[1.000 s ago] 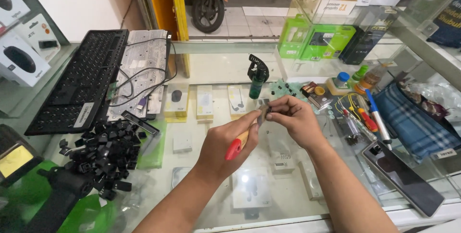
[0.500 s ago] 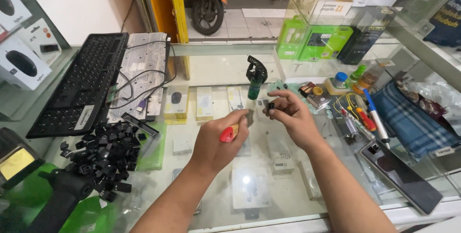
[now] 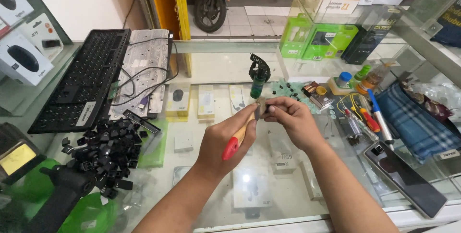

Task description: Cleaning individual keyboard components using a brush and a small hand tool on a glass service counter.

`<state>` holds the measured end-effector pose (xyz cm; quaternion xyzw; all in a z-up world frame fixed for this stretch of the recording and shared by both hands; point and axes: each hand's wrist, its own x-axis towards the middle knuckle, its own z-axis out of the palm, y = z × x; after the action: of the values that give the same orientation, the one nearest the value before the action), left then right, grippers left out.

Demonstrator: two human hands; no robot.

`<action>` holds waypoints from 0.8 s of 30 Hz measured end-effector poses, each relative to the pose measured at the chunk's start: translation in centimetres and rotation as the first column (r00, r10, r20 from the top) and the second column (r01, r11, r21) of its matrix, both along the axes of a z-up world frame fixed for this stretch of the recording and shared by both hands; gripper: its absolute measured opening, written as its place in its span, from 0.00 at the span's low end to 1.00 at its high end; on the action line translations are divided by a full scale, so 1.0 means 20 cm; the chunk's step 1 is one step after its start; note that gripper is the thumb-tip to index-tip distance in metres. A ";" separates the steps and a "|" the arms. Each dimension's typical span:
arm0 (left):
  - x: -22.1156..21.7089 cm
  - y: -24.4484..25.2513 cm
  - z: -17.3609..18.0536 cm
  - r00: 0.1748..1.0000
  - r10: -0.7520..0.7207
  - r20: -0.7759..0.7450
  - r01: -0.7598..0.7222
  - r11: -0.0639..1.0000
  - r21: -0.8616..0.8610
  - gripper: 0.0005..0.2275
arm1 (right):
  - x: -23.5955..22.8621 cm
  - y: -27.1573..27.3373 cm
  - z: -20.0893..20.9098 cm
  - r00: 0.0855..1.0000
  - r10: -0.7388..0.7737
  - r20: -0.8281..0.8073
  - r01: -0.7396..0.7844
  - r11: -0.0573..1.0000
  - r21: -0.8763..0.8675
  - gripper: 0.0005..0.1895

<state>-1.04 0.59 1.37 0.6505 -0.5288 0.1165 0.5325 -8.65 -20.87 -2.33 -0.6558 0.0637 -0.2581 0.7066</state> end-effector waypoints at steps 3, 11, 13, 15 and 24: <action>-0.02 -0.04 -0.04 0.998 -0.048 -0.043 0.051 0.996 0.074 0.15 | 0.01 -0.07 -0.06 0.997 -0.029 -0.065 0.027 0.999 -0.028 0.16; -0.05 -0.02 -0.02 0.991 -0.034 -0.129 0.050 0.991 0.121 0.13 | 0.00 0.02 0.01 0.999 -0.045 -0.021 0.044 0.999 -0.020 0.14; -0.05 -0.02 -0.02 0.982 -0.044 -0.184 0.074 0.984 0.160 0.13 | -0.01 0.01 0.00 0.999 -0.038 -0.002 0.038 0.999 -0.023 0.14; -0.04 -0.01 0.03 0.997 -0.015 -0.079 0.016 1.000 0.003 0.13 | 0.01 -0.04 -0.05 0.998 -0.034 0.052 0.037 0.998 -0.053 0.14; -0.03 -0.02 0.01 0.948 -0.104 -0.302 0.075 0.991 -0.109 0.15 | 0.02 -0.05 -0.07 0.987 -0.012 0.163 0.012 1.000 0.003 0.24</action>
<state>-1.57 0.21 1.62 0.6096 -0.4625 0.0152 0.6436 -8.34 -21.80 -3.72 -0.6313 0.0098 -0.3151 0.7085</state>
